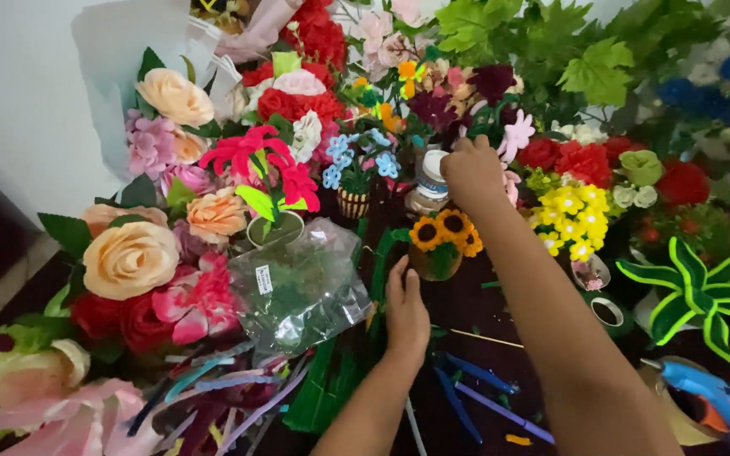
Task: Wrapping the base of a small artificial sunflower pot with white tape and adjusting the flower arrangement.
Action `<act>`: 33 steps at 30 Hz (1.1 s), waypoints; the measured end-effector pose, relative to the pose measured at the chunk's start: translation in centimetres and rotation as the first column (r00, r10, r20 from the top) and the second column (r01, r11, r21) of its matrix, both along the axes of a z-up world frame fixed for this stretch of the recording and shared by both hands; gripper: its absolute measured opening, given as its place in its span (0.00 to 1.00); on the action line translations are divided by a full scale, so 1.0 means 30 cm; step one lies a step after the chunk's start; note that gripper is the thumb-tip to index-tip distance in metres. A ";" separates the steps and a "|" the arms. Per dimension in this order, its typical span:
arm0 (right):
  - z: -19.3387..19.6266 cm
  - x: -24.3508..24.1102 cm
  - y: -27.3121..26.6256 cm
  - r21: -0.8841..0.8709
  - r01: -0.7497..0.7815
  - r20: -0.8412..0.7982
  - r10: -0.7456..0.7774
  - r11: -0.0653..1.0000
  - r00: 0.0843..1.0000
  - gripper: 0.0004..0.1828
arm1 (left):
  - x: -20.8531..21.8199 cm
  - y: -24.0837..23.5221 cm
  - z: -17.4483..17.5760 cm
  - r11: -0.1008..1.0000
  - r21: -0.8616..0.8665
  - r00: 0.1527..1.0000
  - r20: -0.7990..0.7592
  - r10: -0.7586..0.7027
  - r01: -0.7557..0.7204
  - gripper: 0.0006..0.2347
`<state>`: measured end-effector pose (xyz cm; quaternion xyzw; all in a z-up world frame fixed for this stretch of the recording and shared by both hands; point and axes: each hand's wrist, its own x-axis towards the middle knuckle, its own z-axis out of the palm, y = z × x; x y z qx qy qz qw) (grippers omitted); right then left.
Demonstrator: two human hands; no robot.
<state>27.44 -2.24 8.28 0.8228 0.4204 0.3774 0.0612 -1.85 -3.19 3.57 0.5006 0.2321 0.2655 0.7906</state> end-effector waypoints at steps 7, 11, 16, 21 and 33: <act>0.031 -0.033 0.008 -0.023 -0.043 0.043 0.044 0.999 0.998 0.10 | -0.040 -0.015 0.090 0.997 -0.071 0.999 -0.019 -0.037 0.036 0.20; -0.015 0.006 0.026 -0.047 -0.036 0.031 0.037 0.998 0.999 0.06 | -0.035 -0.016 0.075 0.997 -0.077 1.000 0.001 -0.029 0.029 0.19; 0.031 -0.033 0.027 0.005 -0.051 0.059 0.050 0.999 0.997 0.04 | -0.025 -0.010 0.052 0.999 -0.029 1.000 0.025 -0.015 0.016 0.19; 0.196 -0.111 -0.076 0.246 -0.131 -0.272 0.198 0.960 0.942 0.05 | -0.022 -0.017 0.065 0.999 -0.030 0.999 -0.023 -0.028 0.027 0.19; 0.344 -0.326 -0.241 0.799 0.224 -0.601 0.722 0.558 0.342 0.04 | -0.032 -0.020 0.050 0.999 -0.038 0.999 0.037 -0.029 0.030 0.19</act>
